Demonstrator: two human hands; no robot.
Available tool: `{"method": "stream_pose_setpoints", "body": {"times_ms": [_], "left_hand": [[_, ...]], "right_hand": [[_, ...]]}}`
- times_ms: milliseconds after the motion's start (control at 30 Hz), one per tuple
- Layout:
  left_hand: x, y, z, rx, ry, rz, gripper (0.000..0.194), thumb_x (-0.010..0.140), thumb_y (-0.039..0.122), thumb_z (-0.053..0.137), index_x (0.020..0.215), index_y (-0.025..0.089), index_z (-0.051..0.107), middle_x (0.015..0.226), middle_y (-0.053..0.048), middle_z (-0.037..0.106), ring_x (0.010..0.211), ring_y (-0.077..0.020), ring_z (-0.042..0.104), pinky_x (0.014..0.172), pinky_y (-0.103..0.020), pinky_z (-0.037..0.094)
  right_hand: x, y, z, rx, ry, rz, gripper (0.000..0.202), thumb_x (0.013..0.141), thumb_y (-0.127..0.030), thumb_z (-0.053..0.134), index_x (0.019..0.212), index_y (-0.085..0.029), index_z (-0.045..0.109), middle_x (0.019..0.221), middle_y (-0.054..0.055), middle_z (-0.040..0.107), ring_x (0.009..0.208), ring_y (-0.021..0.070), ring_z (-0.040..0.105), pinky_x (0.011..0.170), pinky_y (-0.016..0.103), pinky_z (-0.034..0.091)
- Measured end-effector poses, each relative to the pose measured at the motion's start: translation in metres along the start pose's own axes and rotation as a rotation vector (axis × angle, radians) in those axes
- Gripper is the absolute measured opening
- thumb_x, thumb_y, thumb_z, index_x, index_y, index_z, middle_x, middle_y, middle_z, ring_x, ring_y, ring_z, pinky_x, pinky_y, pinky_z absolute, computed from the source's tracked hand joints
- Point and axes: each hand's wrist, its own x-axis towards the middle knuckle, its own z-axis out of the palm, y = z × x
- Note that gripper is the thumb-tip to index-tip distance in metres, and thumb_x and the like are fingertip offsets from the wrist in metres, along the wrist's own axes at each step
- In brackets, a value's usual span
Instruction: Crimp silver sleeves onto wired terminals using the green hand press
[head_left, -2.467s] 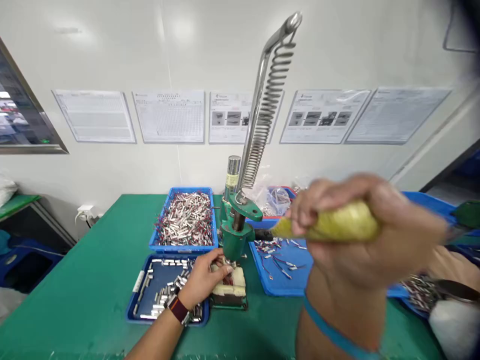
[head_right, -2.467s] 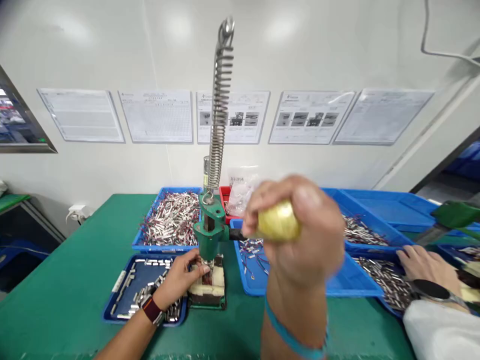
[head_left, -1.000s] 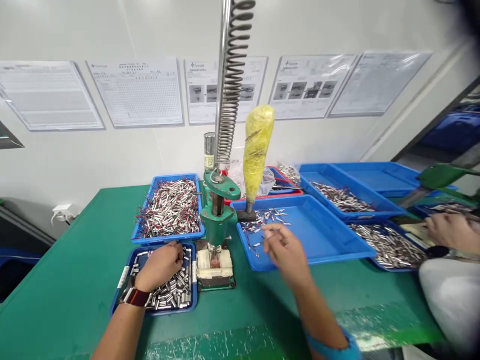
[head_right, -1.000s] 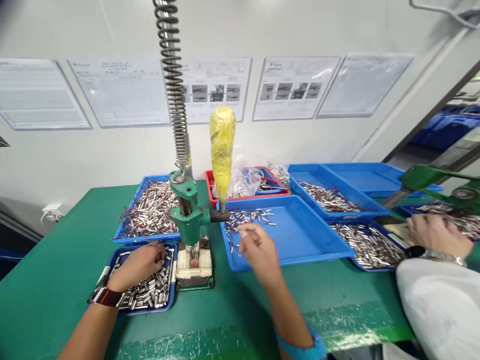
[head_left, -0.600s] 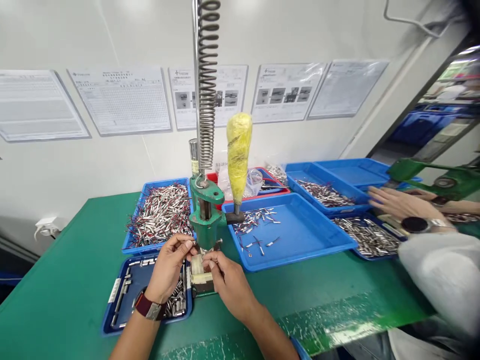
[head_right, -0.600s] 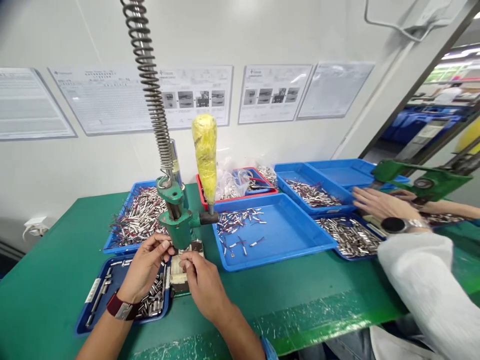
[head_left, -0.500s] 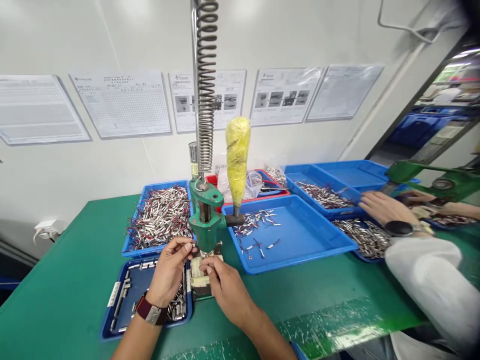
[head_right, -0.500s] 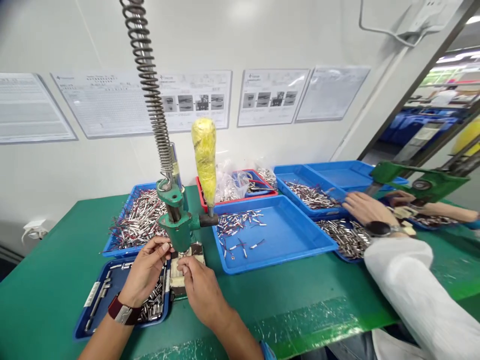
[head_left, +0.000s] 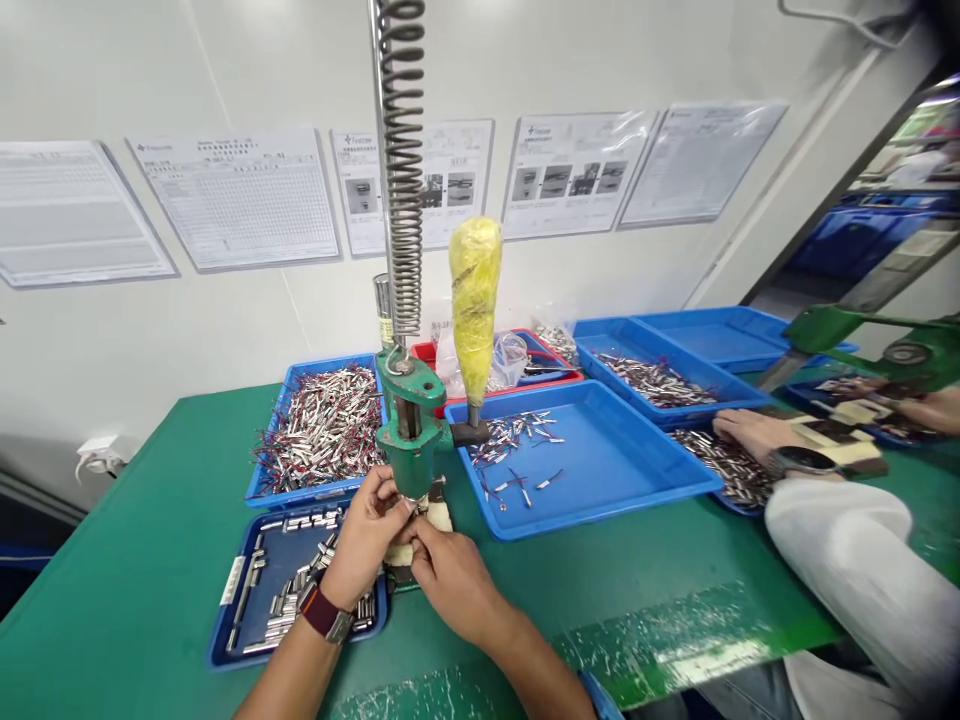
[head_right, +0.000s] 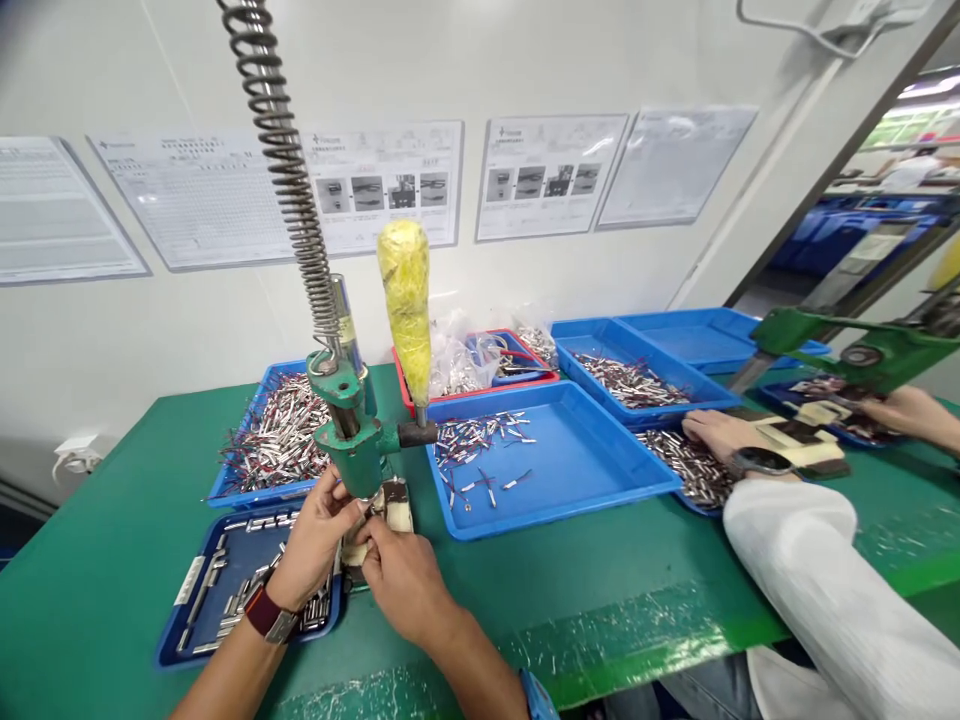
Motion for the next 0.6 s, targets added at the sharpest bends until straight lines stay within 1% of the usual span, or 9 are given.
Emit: {"method": "stream_pose_setpoints", "body": {"times_ms": [100, 200, 333, 400, 467, 500, 533, 567, 600], "left_hand": [[0.0, 0.0, 0.0, 0.049, 0.019, 0.02, 0.027, 0.086, 0.03, 0.067, 0.111, 0.023, 0.057, 0.104, -0.003, 0.067, 0.095, -0.0177, 0.061, 0.088, -0.028, 0.045], [0.002, 0.002, -0.004, 0.116, -0.001, 0.028, 0.024, 0.087, 0.031, 0.066, 0.107, 0.022, 0.058, 0.099, -0.003, 0.066, 0.093, -0.0177, 0.06, 0.086, -0.027, 0.044], [0.005, 0.006, -0.012, 0.178, -0.053, 0.056, 0.019, 0.085, 0.03, 0.069, 0.097, 0.02, 0.059, 0.09, -0.001, 0.064, 0.089, -0.017, 0.058, 0.083, -0.027, 0.043], [0.005, 0.006, -0.015, 0.196, -0.06, 0.064, 0.018, 0.085, 0.03, 0.069, 0.095, 0.019, 0.059, 0.09, -0.001, 0.064, 0.09, -0.0172, 0.058, 0.084, -0.027, 0.042], [0.004, 0.005, -0.016, 0.195, -0.069, 0.058, 0.019, 0.086, 0.032, 0.068, 0.099, 0.02, 0.061, 0.093, -0.002, 0.066, 0.092, -0.0179, 0.059, 0.086, -0.028, 0.042], [0.003, 0.004, -0.016, 0.187, -0.074, 0.052, 0.023, 0.086, 0.032, 0.068, 0.104, 0.02, 0.061, 0.095, -0.003, 0.067, 0.093, -0.0185, 0.06, 0.087, -0.029, 0.042], [0.001, 0.002, -0.015, 0.177, -0.083, 0.043, 0.03, 0.085, 0.033, 0.069, 0.111, 0.021, 0.061, 0.101, -0.004, 0.068, 0.096, -0.0191, 0.06, 0.088, -0.029, 0.042], [0.0, 0.001, -0.015, 0.173, -0.092, 0.034, 0.038, 0.084, 0.033, 0.07, 0.119, 0.021, 0.059, 0.107, -0.005, 0.068, 0.098, -0.0199, 0.06, 0.09, -0.03, 0.042], [-0.001, 0.0, -0.015, 0.178, -0.096, 0.028, 0.045, 0.083, 0.033, 0.071, 0.125, 0.022, 0.058, 0.112, -0.007, 0.068, 0.101, -0.0207, 0.06, 0.091, -0.031, 0.042]], "right_hand": [[-0.001, -0.001, 0.0, -0.02, -0.025, -0.001, 0.027, 0.086, -0.01, 0.043, 0.101, -0.021, 0.062, 0.085, 0.002, 0.072, 0.075, 0.0173, 0.066, 0.062, 0.024, 0.033], [-0.005, 0.0, 0.005, 0.003, -0.04, -0.035, 0.026, 0.087, -0.011, 0.043, 0.102, -0.021, 0.063, 0.086, 0.002, 0.072, 0.073, 0.0169, 0.066, 0.061, 0.023, 0.034], [-0.014, 0.008, -0.005, 0.254, -0.028, -0.075, 0.023, 0.091, -0.017, 0.041, 0.097, -0.02, 0.064, 0.064, -0.002, 0.064, 0.055, 0.0134, 0.058, 0.055, 0.022, 0.038], [-0.01, 0.008, -0.034, 0.424, 0.167, -0.056, 0.021, 0.094, -0.022, 0.041, 0.095, -0.02, 0.062, 0.056, -0.004, 0.058, 0.046, 0.011, 0.05, 0.048, 0.021, 0.039], [0.007, -0.004, -0.081, 0.511, 0.547, -0.066, 0.018, 0.095, -0.026, 0.043, 0.097, -0.02, 0.06, 0.06, -0.004, 0.059, 0.046, 0.0094, 0.049, 0.047, 0.02, 0.041], [0.02, -0.015, -0.109, 0.515, 0.773, -0.097, 0.016, 0.096, -0.028, 0.045, 0.101, -0.021, 0.059, 0.064, -0.003, 0.061, 0.05, 0.009, 0.052, 0.05, 0.019, 0.044], [0.036, -0.028, -0.136, 0.503, 0.923, -0.184, 0.015, 0.095, -0.029, 0.05, 0.104, -0.021, 0.059, 0.074, -0.001, 0.064, 0.06, 0.0091, 0.058, 0.058, 0.02, 0.049], [0.052, -0.041, -0.161, 0.491, 0.96, -0.276, 0.019, 0.094, -0.031, 0.053, 0.11, -0.022, 0.058, 0.09, 0.002, 0.067, 0.074, 0.0106, 0.063, 0.069, 0.022, 0.053], [0.068, -0.054, -0.182, 0.476, 0.913, -0.357, 0.024, 0.094, -0.034, 0.053, 0.114, -0.023, 0.057, 0.102, 0.004, 0.067, 0.085, 0.0124, 0.065, 0.074, 0.024, 0.054]]}}
